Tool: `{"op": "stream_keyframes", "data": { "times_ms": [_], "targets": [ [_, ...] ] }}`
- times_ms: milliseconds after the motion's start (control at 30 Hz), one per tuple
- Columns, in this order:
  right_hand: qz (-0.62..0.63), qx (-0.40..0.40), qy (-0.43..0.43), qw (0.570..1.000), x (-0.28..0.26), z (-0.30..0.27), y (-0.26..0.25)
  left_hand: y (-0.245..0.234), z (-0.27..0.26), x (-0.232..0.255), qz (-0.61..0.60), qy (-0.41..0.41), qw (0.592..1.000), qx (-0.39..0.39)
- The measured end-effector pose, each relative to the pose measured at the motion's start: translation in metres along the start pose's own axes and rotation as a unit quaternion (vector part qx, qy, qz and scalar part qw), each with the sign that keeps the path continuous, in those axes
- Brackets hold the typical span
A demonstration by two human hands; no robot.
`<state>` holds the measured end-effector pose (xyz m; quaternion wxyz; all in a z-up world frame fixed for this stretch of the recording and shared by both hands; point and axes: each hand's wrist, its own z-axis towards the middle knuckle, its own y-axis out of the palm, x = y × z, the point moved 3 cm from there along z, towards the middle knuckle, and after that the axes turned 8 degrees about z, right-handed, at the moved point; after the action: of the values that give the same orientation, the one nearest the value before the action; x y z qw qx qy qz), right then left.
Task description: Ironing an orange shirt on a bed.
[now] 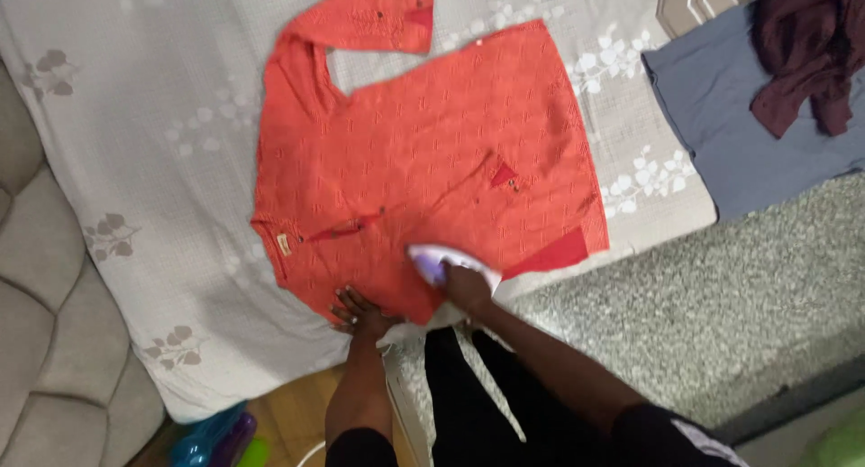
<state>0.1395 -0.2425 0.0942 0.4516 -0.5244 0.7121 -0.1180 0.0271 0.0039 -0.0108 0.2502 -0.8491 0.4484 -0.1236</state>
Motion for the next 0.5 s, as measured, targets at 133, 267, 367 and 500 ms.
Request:
{"op": "stream_keyframes", "data": {
  "times_ms": [133,267,367,500],
  "targets": [
    [0.003,0.081,0.091,0.993,0.043,0.016,-0.051,0.005,-0.005,-0.004,-0.004,0.003,1.000,0.006],
    [0.019,0.152,0.084,0.985,0.067,0.021,-0.106,-0.001,-0.006,-0.002,0.012,-0.003,1.000,0.000],
    [0.058,0.161,0.059,0.984,0.078,-0.003,-0.119,-0.001,-0.005,-0.002,0.012,0.000,1.000,0.000],
    [0.126,0.156,0.066,0.977,0.094,-0.067,-0.122,-0.008,-0.019,0.000,0.001,0.008,1.000,0.001]
  ]
}}
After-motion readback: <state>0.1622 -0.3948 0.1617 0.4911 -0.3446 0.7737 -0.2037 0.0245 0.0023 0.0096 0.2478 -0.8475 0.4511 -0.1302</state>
